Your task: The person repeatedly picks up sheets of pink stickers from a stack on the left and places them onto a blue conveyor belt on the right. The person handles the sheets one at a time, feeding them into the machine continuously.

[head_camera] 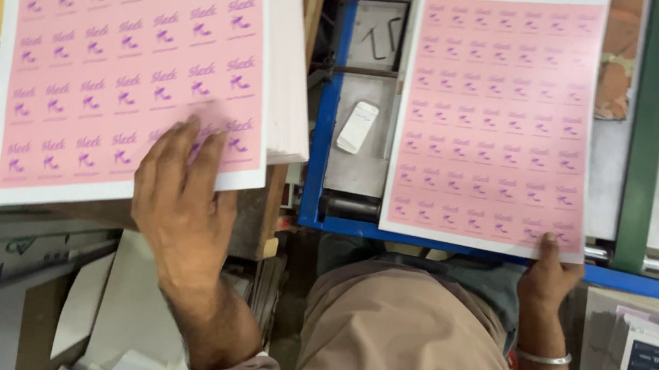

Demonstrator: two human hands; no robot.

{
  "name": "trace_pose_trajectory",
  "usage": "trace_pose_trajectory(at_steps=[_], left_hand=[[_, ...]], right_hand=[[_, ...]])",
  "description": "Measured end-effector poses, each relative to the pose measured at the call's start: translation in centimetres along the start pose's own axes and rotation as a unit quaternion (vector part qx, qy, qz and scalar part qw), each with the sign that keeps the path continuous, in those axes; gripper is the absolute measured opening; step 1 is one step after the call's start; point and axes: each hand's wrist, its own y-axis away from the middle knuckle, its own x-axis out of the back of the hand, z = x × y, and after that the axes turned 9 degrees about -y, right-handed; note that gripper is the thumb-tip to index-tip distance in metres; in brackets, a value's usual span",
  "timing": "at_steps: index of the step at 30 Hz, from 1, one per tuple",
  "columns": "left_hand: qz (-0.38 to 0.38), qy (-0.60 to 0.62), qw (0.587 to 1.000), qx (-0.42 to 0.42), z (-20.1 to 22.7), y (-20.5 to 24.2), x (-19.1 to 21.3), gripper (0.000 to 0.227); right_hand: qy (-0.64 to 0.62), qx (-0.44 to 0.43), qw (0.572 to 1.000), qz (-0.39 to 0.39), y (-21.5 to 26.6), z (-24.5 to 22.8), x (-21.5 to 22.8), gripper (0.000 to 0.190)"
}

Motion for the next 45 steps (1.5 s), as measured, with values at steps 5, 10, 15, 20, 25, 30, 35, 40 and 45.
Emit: trace_pose_trajectory(at_steps=[5,10,15,20,25,30,35,40,45], left_hand=[[-0.055,0.007,0.998,-0.019,-0.9,0.1,0.1,0.040],[-0.063,0.010,0.998,-0.009,-1.3,0.4,0.4,0.045],[-0.029,0.025,0.999,0.010,-1.6,-0.1,-0.4,0.032],[-0.024,0.039,0.999,0.019,-1.9,0.2,-0.1,0.033],[-0.078,0.027,0.997,0.008,-1.7,0.2,-0.1,0.048],[-0.061,0.043,0.997,-0.030,-2.6,0.6,0.1,0.053],[-0.074,0.076,0.994,0.012,-3.0,0.5,0.0,0.055],[-0.086,0.071,0.994,0.003,-2.9,0.4,0.2,0.053],[-0.091,0.083,0.992,0.017,-2.9,-0.2,0.1,0.059]], right_hand=[[0.047,-0.001,0.999,0.026,0.3,-0.3,-2.6,0.033],[0.046,0.020,0.998,0.024,-3.5,1.0,-4.9,0.039],[0.021,0.023,0.998,0.046,-7.9,2.4,-7.8,0.039],[-0.082,-0.049,0.995,-0.023,-9.7,1.9,-9.4,0.039],[-0.051,-0.191,0.978,-0.070,-9.3,-0.2,-8.6,0.038],[-0.059,-0.220,0.971,-0.067,-7.1,-0.9,-7.3,0.037],[-0.031,-0.233,0.966,-0.105,-3.9,-2.4,-8.6,0.039],[-0.021,-0.255,0.958,-0.129,-2.3,-3.6,-11.7,0.043],[-0.021,-0.275,0.947,-0.162,-1.4,-3.7,-12.6,0.045]])
